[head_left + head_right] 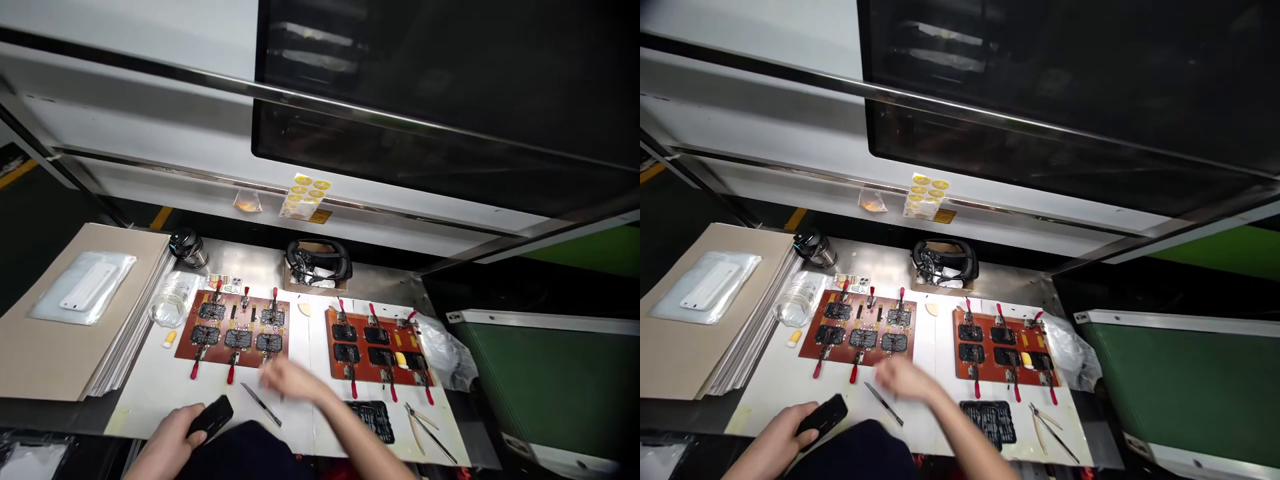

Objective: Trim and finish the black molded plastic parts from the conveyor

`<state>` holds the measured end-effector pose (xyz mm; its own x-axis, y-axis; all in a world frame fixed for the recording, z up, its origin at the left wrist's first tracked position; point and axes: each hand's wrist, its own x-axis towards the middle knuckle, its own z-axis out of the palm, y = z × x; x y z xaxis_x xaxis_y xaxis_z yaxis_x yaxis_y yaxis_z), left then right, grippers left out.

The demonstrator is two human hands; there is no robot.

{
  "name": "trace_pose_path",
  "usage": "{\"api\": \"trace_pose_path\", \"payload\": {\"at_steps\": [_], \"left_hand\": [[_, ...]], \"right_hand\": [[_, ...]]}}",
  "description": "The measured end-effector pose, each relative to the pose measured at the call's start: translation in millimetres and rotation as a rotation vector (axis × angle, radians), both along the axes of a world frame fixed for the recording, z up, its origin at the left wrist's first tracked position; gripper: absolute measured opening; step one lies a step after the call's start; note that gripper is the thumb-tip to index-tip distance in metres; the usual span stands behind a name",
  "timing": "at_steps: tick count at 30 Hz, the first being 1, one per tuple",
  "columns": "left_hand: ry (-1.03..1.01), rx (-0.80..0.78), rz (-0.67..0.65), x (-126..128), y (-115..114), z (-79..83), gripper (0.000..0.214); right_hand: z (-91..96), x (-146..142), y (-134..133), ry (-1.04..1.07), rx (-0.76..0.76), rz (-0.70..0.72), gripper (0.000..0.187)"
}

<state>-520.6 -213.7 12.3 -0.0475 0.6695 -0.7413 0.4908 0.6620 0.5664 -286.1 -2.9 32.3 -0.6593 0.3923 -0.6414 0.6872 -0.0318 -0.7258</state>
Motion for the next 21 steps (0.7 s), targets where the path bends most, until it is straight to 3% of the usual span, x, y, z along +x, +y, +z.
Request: {"api": "trace_pose_path", "payload": {"at_steps": [2,4,6,7,8,10,12,14,16,17,19,21], "left_hand": [[0.153,0.059,-0.192,-10.7,-4.9,13.5,0.029],[0.156,0.095,-0.317,-10.0,-5.4,27.4,0.022],[0.051,0.123,-0.333,-1.0,-4.3,35.5,0.017],[-0.015,0.141,-0.311,4.7,-4.3,36.3,0.014],[-0.079,0.167,-0.265,10.3,-5.2,35.2,0.012],[-0.214,0.236,-0.09,19.8,-9.3,29.5,0.015],[-0.373,0.272,0.166,27.3,-14.5,24.5,0.029],[-0.495,0.248,0.324,34.0,-17.4,24.4,0.037],[-0.539,0.207,0.297,40.8,-16.6,28.6,0.038],[-0.531,0.196,0.249,44.2,-15.3,31.0,0.037],[-0.487,0.173,0.184,50.9,-12.9,33.7,0.038],[-0.459,0.156,0.164,56.6,-12.8,31.6,0.041]], "right_hand": [[7.7,2.9,68.2,-0.094,0.229,-0.207,0.053],[10.3,9.1,132.7,-0.202,0.378,-0.344,0.062],[7.0,17.7,170.1,-0.291,0.435,-0.397,0.063],[2.6,21.8,173.2,-0.315,0.438,-0.389,0.06],[-3.8,25.3,165.0,-0.327,0.422,-0.358,0.056],[-22.4,29.8,118.4,-0.324,0.354,-0.24,0.044],[-46.1,32.3,46.3,-0.326,0.268,-0.095,0.031],[-70.7,33.9,-28.8,-0.35,0.264,-0.001,0.016],[-93.4,33.8,-88.3,-0.37,0.305,0.047,0.008],[-103.8,32.7,-109.5,-0.374,0.336,0.057,0.014],[-122.7,28.8,-134.8,-0.376,0.391,0.065,0.027],[-138.5,23.7,-143.7,-0.378,0.42,0.068,0.034]]}}
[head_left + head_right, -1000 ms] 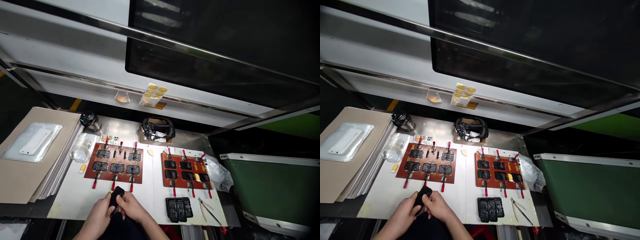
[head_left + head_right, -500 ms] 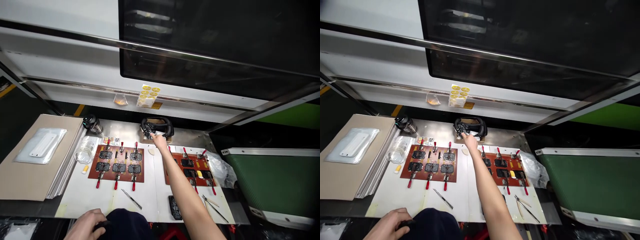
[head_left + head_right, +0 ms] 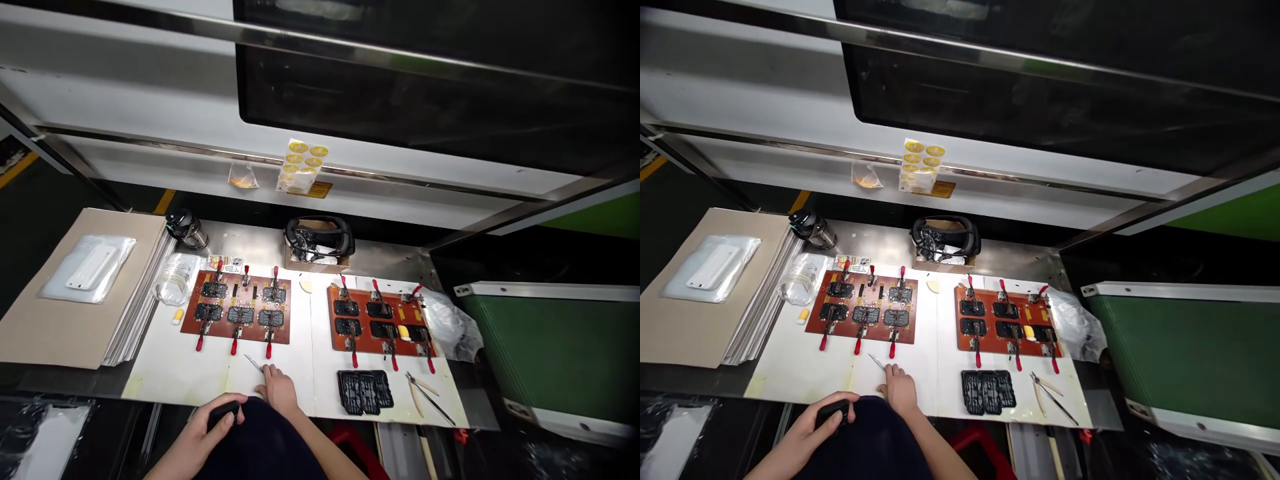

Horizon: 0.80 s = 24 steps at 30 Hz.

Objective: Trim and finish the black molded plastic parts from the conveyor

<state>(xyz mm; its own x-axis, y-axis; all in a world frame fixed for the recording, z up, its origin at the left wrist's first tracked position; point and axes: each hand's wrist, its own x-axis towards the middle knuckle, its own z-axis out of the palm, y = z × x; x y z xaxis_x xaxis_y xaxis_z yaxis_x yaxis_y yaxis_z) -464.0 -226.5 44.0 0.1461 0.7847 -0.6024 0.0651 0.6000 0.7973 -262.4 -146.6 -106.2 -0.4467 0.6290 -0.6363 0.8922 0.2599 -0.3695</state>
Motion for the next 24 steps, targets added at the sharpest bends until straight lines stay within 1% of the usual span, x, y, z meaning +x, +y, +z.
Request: {"api": "trace_pose_path", "payload": {"at_steps": [2,4,6,8,10,12,13,14,16,17,18,19,20,21,22,24], "left_hand": [[0.031,0.009,-0.004,4.1,-2.8,-5.9,0.039],[0.097,0.02,0.017,7.0,-7.0,-12.1,0.036],[0.17,0.014,0.059,9.5,-10.6,-14.5,0.035],[0.209,0.024,0.099,12.3,-12.3,-11.2,0.034],[0.234,0.048,0.146,15.2,-11.9,-2.5,0.036],[0.261,0.066,0.201,18.3,-9.6,9.5,0.039],[0.27,0.076,0.227,20.1,-7.7,16.2,0.041],[0.272,0.086,0.248,21.9,-5.4,23.1,0.042],[0.27,0.106,0.3,26.0,0.7,37.5,0.044],[0.267,0.115,0.324,28.1,4.3,45.0,0.044],[0.259,0.123,0.343,30.1,8.3,52.6,0.044],[0.245,0.124,0.359,31.8,12.4,60.1,0.045],[0.226,0.124,0.366,33.2,16.4,67.4,0.047],[0.212,0.13,0.366,34.3,20.2,74.2,0.048],[0.204,0.14,0.359,35.0,23.7,80.2,0.048],[0.208,0.174,0.344,36.0,29.3,89.4,0.047]], "right_hand": [[-11.1,-3.8,-1.3,-0.002,0.0,-0.002,0.034],[-15.8,-4.8,-1.4,0.017,-0.009,-0.008,0.031],[-12.3,-2.3,-2.3,0.063,-0.015,-0.015,0.026],[0.6,2.8,-2.7,0.133,-0.008,-0.024,0.017],[24.3,8.8,-0.5,0.227,0.011,-0.044,0.015],[59.4,13.6,4.8,0.346,0.027,-0.067,0.022],[80.9,14.8,8.0,0.432,-0.006,-0.084,0.025],[104.1,14.9,11.2,0.53,-0.065,-0.103,0.027],[152.2,11.7,15.8,0.797,-0.351,-0.187,0.03],[174.7,8.6,16.5,0.875,-0.451,-0.217,0.032],[194.7,4.8,16.1,0.912,-0.514,-0.235,0.034],[211.4,0.6,14.6,0.911,-0.527,-0.221,0.037],[224.2,-3.7,12.4,0.894,-0.501,-0.195,0.039],[233.1,-7.6,9.9,0.87,-0.455,-0.16,0.04],[238.5,-11.1,7.3,0.839,-0.398,-0.121,0.041],[241.8,-16.1,3.7,0.78,-0.294,-0.068,0.039]]}}
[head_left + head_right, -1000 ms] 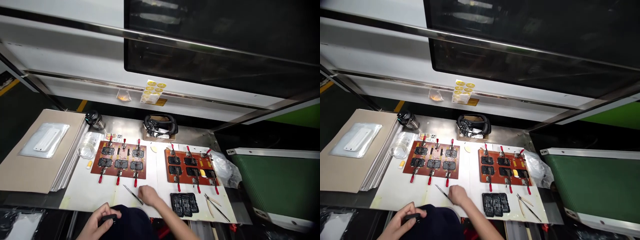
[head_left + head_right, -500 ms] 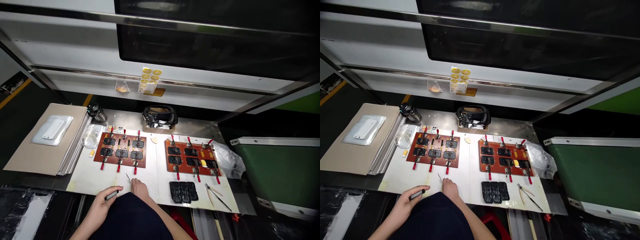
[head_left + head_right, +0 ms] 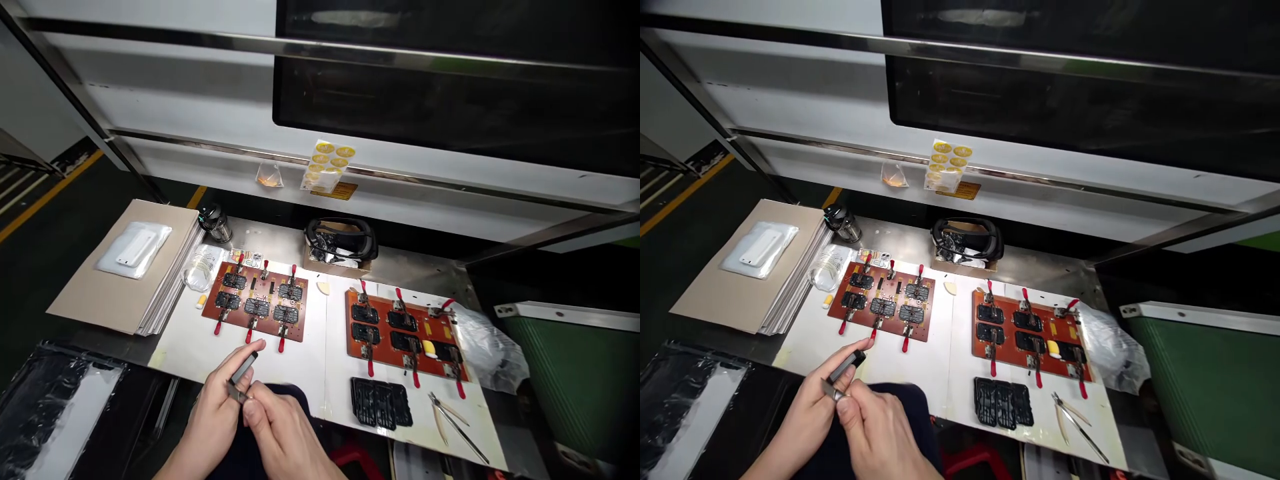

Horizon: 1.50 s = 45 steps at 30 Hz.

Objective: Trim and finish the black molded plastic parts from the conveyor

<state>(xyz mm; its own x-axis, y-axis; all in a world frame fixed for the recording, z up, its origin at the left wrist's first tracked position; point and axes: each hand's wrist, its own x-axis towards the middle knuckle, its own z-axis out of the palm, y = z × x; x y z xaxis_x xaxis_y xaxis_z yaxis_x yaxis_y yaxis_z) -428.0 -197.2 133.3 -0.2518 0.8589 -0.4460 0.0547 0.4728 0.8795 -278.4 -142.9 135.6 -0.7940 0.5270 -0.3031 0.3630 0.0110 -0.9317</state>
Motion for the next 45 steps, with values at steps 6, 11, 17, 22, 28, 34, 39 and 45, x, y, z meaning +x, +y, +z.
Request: {"api": "trace_pose_path", "payload": {"at_steps": [6,11,17,22,28,34,39,45], "left_hand": [[0.048,0.077,-0.029,0.7,8.9,7.7,0.042],[0.039,0.071,0.0,-1.8,10.9,8.7,0.042],[0.013,0.043,0.024,-3.7,9.4,6.4,0.041],[0.003,0.012,0.05,-2.8,10.0,5.8,0.042],[-0.036,0.008,0.064,-1.2,8.6,6.9,0.043],[-0.01,0.006,0.06,0.3,5.6,5.3,0.043],[0.033,0.007,0.068,1.1,5.3,5.0,0.038],[0.048,0.027,0.047,0.2,4.6,5.9,0.037]], "right_hand": [[-1.3,-4.9,1.8,-0.108,0.098,-0.042,0.035],[3.1,-10.2,5.6,-0.13,0.107,-0.043,0.036],[2.5,-14.1,7.6,-0.141,0.132,-0.012,0.034],[1.3,-13.5,5.8,-0.166,0.142,-0.016,0.035],[0.4,-14.0,1.5,-0.21,0.173,-0.018,0.037],[0.7,-12.8,1.9,-0.225,0.196,-0.046,0.039],[7.5,-12.6,5.2,-0.207,0.19,-0.137,0.04],[8.8,-11.1,4.3,-0.17,0.153,-0.172,0.037]]}}
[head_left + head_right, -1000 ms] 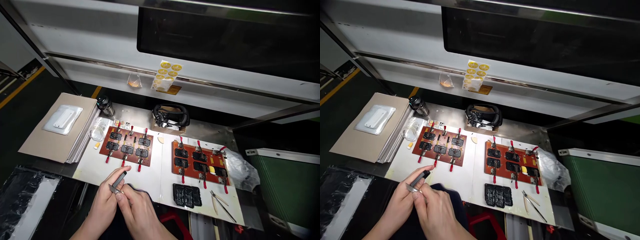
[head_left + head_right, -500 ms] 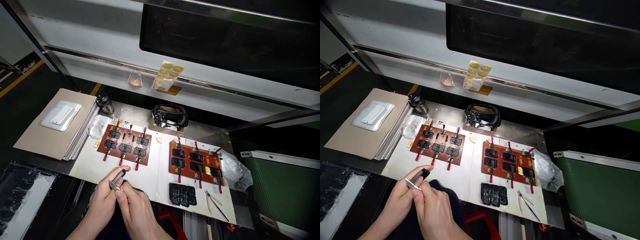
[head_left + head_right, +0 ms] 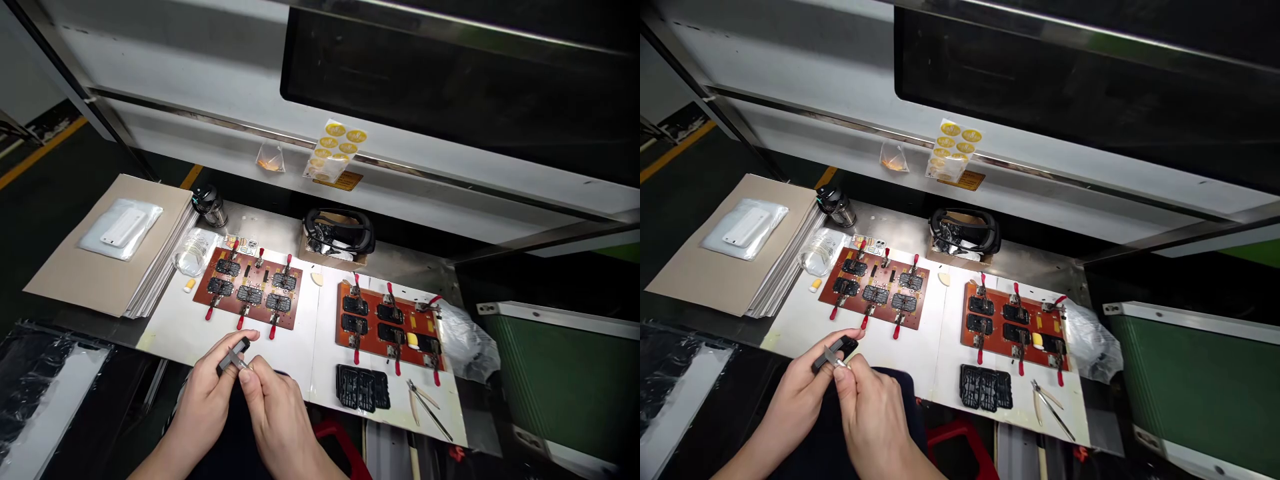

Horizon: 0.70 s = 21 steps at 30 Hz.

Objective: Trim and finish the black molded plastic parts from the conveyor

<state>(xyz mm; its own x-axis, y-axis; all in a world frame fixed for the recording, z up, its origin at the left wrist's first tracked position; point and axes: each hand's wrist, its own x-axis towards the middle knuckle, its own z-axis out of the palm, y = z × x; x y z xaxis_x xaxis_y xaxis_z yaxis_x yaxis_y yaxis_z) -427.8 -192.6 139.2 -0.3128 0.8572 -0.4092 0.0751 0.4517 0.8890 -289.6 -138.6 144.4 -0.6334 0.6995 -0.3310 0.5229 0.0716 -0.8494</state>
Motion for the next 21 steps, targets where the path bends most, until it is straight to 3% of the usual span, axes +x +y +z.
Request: {"api": "trace_pose_path", "payload": {"at_steps": [5,8,11,13,17,19,21], "left_hand": [[0.056,0.016,0.0,-0.5,-2.0,2.0,0.039],[0.062,0.019,-0.005,-1.4,-2.2,3.7,0.038],[-0.038,0.019,0.022,-1.5,0.4,3.6,0.038],[-0.137,0.048,0.089,-1.3,3.5,1.8,0.039],[-0.271,0.135,0.295,-3.6,8.1,-5.5,0.037],[-0.248,0.123,0.322,-7.3,7.0,-9.5,0.035],[-0.126,0.035,0.242,-12.8,4.4,-11.7,0.037]], "right_hand": [[-17.2,10.9,19.9,0.06,-0.141,-0.221,0.044],[-34.1,15.8,32.8,0.191,-0.349,-0.44,0.048],[-49.3,13.1,32.0,0.322,-0.476,-0.555,0.046],[-56.5,7.3,25.7,0.397,-0.503,-0.532,0.045],[-59.8,-5.3,21.3,0.489,-0.654,-0.34,0.049],[-55.4,-6.9,28.2,0.482,-0.585,-0.359,0.041],[-48.1,-3.8,38.2,0.441,-0.429,-0.398,0.034]]}}
